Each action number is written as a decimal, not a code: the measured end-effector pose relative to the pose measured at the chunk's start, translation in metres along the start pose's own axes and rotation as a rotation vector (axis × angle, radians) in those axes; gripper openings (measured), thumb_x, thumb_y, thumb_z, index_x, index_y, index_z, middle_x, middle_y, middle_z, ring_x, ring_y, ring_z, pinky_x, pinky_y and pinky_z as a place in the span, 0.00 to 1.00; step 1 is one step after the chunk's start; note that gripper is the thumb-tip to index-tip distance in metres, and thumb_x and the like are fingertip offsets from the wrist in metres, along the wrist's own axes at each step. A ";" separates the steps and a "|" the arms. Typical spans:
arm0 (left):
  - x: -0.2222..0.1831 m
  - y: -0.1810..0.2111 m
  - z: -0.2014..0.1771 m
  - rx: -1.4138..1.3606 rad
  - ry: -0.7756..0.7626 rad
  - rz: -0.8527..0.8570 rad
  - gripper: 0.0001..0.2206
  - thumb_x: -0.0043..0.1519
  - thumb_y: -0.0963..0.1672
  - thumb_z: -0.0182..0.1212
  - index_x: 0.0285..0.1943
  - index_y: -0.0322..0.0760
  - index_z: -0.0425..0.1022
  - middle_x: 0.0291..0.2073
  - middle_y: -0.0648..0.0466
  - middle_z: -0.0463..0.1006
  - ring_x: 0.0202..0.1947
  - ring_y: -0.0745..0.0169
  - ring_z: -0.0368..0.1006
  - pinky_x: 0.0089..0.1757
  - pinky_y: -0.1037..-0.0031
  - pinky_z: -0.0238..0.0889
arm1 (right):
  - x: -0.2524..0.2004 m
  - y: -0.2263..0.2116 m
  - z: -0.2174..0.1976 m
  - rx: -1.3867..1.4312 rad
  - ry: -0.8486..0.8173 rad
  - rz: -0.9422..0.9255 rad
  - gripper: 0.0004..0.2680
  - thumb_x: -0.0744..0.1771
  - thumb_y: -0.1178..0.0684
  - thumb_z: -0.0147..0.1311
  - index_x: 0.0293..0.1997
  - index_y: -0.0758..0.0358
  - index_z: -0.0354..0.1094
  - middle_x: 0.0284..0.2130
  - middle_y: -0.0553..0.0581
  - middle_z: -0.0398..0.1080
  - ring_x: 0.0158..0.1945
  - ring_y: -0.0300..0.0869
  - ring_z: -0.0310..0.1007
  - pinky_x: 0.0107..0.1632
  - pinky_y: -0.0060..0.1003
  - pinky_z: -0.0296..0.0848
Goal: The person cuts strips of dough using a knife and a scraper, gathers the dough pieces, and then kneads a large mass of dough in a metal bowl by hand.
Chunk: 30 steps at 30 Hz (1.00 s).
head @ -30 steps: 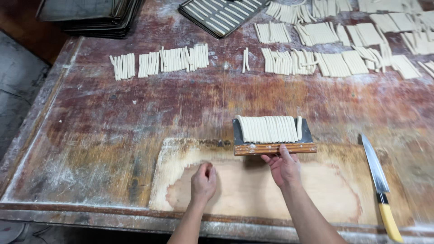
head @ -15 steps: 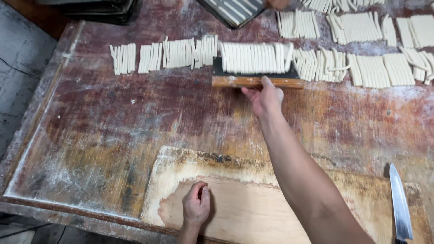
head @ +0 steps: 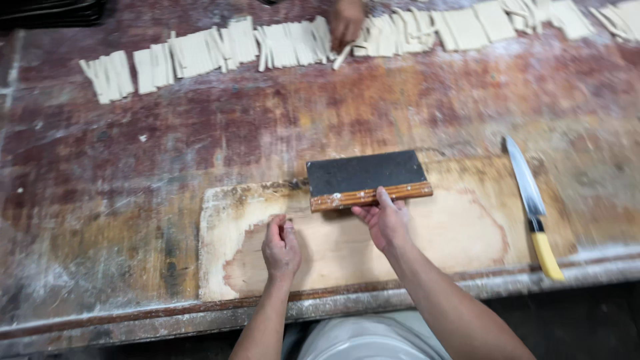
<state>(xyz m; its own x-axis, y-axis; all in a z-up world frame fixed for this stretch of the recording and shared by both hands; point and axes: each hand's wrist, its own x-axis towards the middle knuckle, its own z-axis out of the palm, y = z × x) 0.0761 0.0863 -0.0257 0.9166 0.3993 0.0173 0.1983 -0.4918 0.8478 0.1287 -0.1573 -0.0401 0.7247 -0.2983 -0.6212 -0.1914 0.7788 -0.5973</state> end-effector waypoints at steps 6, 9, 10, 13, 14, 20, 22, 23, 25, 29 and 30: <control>-0.028 0.018 0.024 0.047 -0.072 0.446 0.16 0.60 0.49 0.65 0.56 0.46 0.79 0.47 0.53 0.77 0.49 0.49 0.77 0.48 0.62 0.74 | -0.093 0.021 -0.039 -0.043 0.057 0.088 0.12 0.71 0.52 0.53 0.50 0.60 0.50 0.35 0.66 0.69 0.36 0.60 0.81 0.44 0.57 0.84; -0.039 0.007 0.027 0.133 -0.077 0.633 0.15 0.58 0.50 0.69 0.51 0.43 0.82 0.45 0.50 0.74 0.45 0.46 0.75 0.46 0.61 0.73 | -0.111 -0.004 -0.079 -0.508 -0.028 0.194 0.13 0.69 0.48 0.56 0.50 0.68 0.64 0.32 0.68 0.74 0.30 0.56 0.81 0.33 0.53 0.83; -0.045 0.008 0.024 0.121 -0.096 0.643 0.15 0.58 0.50 0.69 0.51 0.43 0.82 0.45 0.50 0.74 0.45 0.46 0.75 0.46 0.61 0.73 | -0.103 -0.028 -0.108 -0.498 -0.008 0.183 0.13 0.69 0.48 0.56 0.50 0.68 0.64 0.32 0.68 0.74 0.30 0.56 0.81 0.33 0.53 0.83; -0.050 0.016 0.017 0.208 -0.021 0.785 0.18 0.56 0.49 0.70 0.53 0.40 0.81 0.45 0.46 0.73 0.44 0.41 0.75 0.45 0.55 0.72 | -0.075 -0.111 -0.178 -1.290 0.184 -0.396 0.11 0.67 0.42 0.56 0.51 0.51 0.76 0.38 0.59 0.79 0.44 0.54 0.81 0.43 0.50 0.79; -0.052 0.017 0.015 0.264 0.004 0.808 0.19 0.57 0.50 0.69 0.54 0.42 0.81 0.46 0.46 0.72 0.45 0.42 0.75 0.46 0.55 0.72 | -0.070 -0.143 -0.198 -1.602 0.410 -0.673 0.16 0.65 0.41 0.58 0.55 0.55 0.73 0.47 0.63 0.74 0.50 0.59 0.76 0.48 0.54 0.77; -0.083 0.038 0.050 0.587 -0.035 0.684 0.28 0.56 0.56 0.64 0.66 0.51 0.75 0.66 0.39 0.66 0.67 0.28 0.62 0.56 0.39 0.59 | -0.024 -0.242 -0.296 -2.042 0.560 -0.441 0.21 0.70 0.39 0.45 0.72 0.47 0.59 0.63 0.53 0.63 0.67 0.61 0.59 0.65 0.68 0.59; -0.097 0.051 0.068 0.670 -0.022 0.693 0.29 0.55 0.57 0.64 0.66 0.53 0.75 0.68 0.39 0.66 0.71 0.27 0.58 0.58 0.38 0.56 | -0.022 -0.257 -0.311 -2.042 0.488 -0.443 0.19 0.70 0.41 0.47 0.71 0.42 0.61 0.61 0.48 0.65 0.67 0.56 0.60 0.65 0.67 0.60; -0.102 0.054 0.079 0.726 -0.069 0.657 0.29 0.55 0.58 0.63 0.67 0.58 0.74 0.71 0.43 0.65 0.73 0.30 0.56 0.61 0.33 0.48 | -0.025 -0.264 -0.313 -2.138 0.412 -0.502 0.17 0.70 0.42 0.48 0.69 0.37 0.62 0.59 0.45 0.66 0.66 0.52 0.62 0.66 0.63 0.60; -0.110 0.068 0.091 0.808 -0.099 0.586 0.28 0.55 0.59 0.61 0.67 0.63 0.72 0.74 0.48 0.64 0.76 0.33 0.53 0.64 0.28 0.40 | -0.029 -0.274 -0.313 -2.237 0.277 -0.572 0.16 0.70 0.43 0.48 0.67 0.32 0.62 0.56 0.41 0.67 0.65 0.49 0.65 0.67 0.59 0.60; -0.114 0.084 0.090 0.803 -0.229 0.417 0.25 0.58 0.58 0.61 0.66 0.65 0.72 0.72 0.53 0.66 0.76 0.38 0.51 0.64 0.25 0.39 | -0.022 -0.267 -0.290 -2.318 0.000 -0.671 0.15 0.69 0.44 0.47 0.64 0.27 0.63 0.54 0.39 0.65 0.67 0.46 0.62 0.70 0.58 0.60; -0.113 0.083 0.091 0.793 -0.245 0.409 0.24 0.58 0.58 0.62 0.66 0.67 0.72 0.72 0.55 0.65 0.77 0.40 0.50 0.65 0.26 0.38 | -0.020 -0.262 -0.281 -2.296 -0.071 -0.738 0.14 0.69 0.45 0.49 0.63 0.30 0.66 0.53 0.41 0.66 0.66 0.48 0.63 0.69 0.58 0.64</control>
<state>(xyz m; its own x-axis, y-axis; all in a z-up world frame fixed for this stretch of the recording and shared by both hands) 0.0201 -0.0699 -0.0058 0.9976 -0.0525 0.0457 -0.0602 -0.9802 0.1885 -0.0220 -0.5101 -0.0140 0.9842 -0.0785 -0.1587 -0.0837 -0.9961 -0.0263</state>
